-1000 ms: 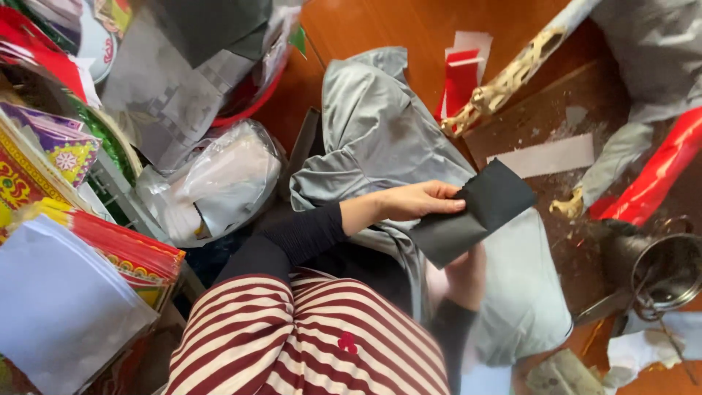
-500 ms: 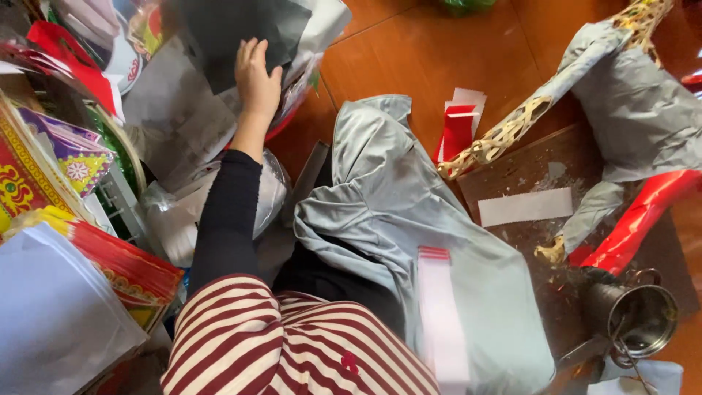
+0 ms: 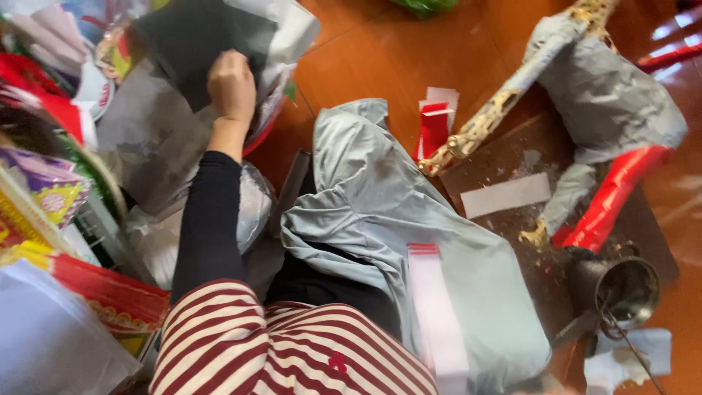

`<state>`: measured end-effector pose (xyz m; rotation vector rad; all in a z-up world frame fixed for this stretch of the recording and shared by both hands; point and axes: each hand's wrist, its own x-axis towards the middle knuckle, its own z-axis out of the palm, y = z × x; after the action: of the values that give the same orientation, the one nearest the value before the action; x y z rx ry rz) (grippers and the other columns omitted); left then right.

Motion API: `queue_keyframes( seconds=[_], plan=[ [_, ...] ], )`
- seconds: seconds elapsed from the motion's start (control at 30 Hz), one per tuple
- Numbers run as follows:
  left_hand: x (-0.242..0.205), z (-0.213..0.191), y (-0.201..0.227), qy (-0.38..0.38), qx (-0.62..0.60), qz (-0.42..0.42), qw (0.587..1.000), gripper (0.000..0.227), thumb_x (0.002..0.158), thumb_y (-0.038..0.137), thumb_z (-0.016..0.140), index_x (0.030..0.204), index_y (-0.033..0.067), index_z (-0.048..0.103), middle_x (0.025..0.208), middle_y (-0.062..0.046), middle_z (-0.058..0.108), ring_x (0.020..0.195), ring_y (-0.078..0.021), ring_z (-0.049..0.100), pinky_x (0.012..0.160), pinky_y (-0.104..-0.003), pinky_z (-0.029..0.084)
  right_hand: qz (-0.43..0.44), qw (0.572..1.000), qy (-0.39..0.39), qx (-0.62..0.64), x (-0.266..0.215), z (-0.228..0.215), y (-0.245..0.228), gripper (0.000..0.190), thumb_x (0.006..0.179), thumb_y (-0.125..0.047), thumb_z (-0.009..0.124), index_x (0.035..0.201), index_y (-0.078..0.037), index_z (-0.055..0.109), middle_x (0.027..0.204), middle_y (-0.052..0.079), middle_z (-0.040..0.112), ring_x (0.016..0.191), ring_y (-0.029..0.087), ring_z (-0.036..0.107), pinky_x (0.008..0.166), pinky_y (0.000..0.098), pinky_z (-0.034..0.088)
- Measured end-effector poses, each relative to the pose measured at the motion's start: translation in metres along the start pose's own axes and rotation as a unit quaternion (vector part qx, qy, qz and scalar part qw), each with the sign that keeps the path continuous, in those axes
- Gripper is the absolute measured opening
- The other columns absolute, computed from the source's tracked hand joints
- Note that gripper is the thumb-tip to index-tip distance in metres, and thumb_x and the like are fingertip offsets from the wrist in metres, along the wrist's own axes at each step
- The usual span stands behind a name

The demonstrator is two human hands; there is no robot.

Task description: Wrapping colored paper strips around a bamboo frame to create a decorative giraffe figure.

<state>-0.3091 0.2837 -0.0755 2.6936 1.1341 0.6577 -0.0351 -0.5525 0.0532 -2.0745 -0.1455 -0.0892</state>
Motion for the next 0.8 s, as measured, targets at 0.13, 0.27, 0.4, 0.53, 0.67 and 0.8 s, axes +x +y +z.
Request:
queue_keyframes(
  seconds=[0.13, 0.27, 0.4, 0.53, 0.67, 0.8],
  plan=[
    [0.01, -0.087, 0.12, 0.147, -0.126, 0.09, 0.977, 0.004, 0.101, -0.001, 0.064, 0.105, -0.0027, 0.063, 0.117, -0.021, 0.07, 0.114, -0.0416, 0.067, 0.1, -0.049, 0.055, 0.074, 0.995, 0.05, 0.044, -0.056, 0.126, -0.02, 0.045, 0.103, -0.033, 0.061, 0.132, 0.0, 0.065, 0.109, 0.018, 0.07, 0.097, 0.026, 0.067, 0.091, 0.0384, 0.056],
    [-0.04, -0.083, 0.228, -0.002, -0.325, 0.301, 0.896, 0.022, 0.074, 0.005, 0.073, 0.094, 0.002, 0.064, 0.116, -0.021, 0.07, 0.109, -0.0399, 0.068, 0.095, -0.048, 0.056, 0.165, 0.84, -0.33, 0.399, -0.085, 0.24, -0.057, 0.065, 0.103, -0.053, 0.047, 0.144, -0.004, 0.059, 0.134, 0.012, 0.07, 0.122, 0.025, 0.065, 0.101, 0.0392, 0.052],
    [-0.119, -0.051, 0.3, -0.258, -0.397, 0.423, 0.773, 0.019, 0.079, 0.011, 0.075, 0.094, 0.0055, 0.064, 0.117, -0.022, 0.069, 0.116, -0.0398, 0.063, 0.101, -0.048, 0.052, 0.321, 0.706, -0.359, 0.52, -0.097, 0.308, -0.096, 0.06, 0.09, -0.047, 0.062, 0.144, -0.021, 0.055, 0.121, 0.005, 0.071, 0.115, 0.024, 0.069, 0.092, 0.0452, 0.058],
    [-0.144, -0.051, 0.32, -0.311, -0.43, 0.427, 0.732, 0.029, 0.09, 0.017, 0.076, 0.113, 0.0042, 0.064, 0.122, -0.018, 0.068, 0.122, -0.0379, 0.063, 0.107, -0.047, 0.05, 0.37, 0.799, -0.263, 0.394, -0.101, 0.32, -0.052, 0.031, 0.105, -0.019, 0.07, 0.103, 0.012, 0.068, 0.092, 0.01, 0.073, 0.084, 0.021, 0.066, 0.071, 0.0361, 0.05],
    [-0.134, -0.04, 0.319, -0.207, -0.433, 0.194, 0.856, 0.044, 0.089, 0.009, 0.072, 0.131, 0.0048, 0.062, 0.13, -0.018, 0.068, 0.122, -0.0353, 0.066, 0.105, -0.04, 0.053, 0.333, 0.863, -0.239, 0.296, -0.09, 0.304, -0.053, 0.025, 0.094, -0.014, 0.072, 0.11, 0.006, 0.072, 0.1, 0.005, 0.074, 0.086, 0.013, 0.068, 0.078, 0.0288, 0.056],
    [-0.107, -0.004, 0.306, -0.283, -0.445, 0.069, 0.847, 0.05, 0.094, 0.011, 0.072, 0.139, 0.0008, 0.053, 0.127, -0.018, 0.068, 0.118, -0.03, 0.067, 0.101, -0.037, 0.052, 0.382, 0.843, -0.237, 0.297, -0.08, 0.28, -0.098, 0.025, 0.093, -0.012, 0.071, 0.11, 0.006, 0.072, 0.102, 0.007, 0.076, 0.087, 0.013, 0.07, 0.078, 0.0295, 0.057]
  ],
)
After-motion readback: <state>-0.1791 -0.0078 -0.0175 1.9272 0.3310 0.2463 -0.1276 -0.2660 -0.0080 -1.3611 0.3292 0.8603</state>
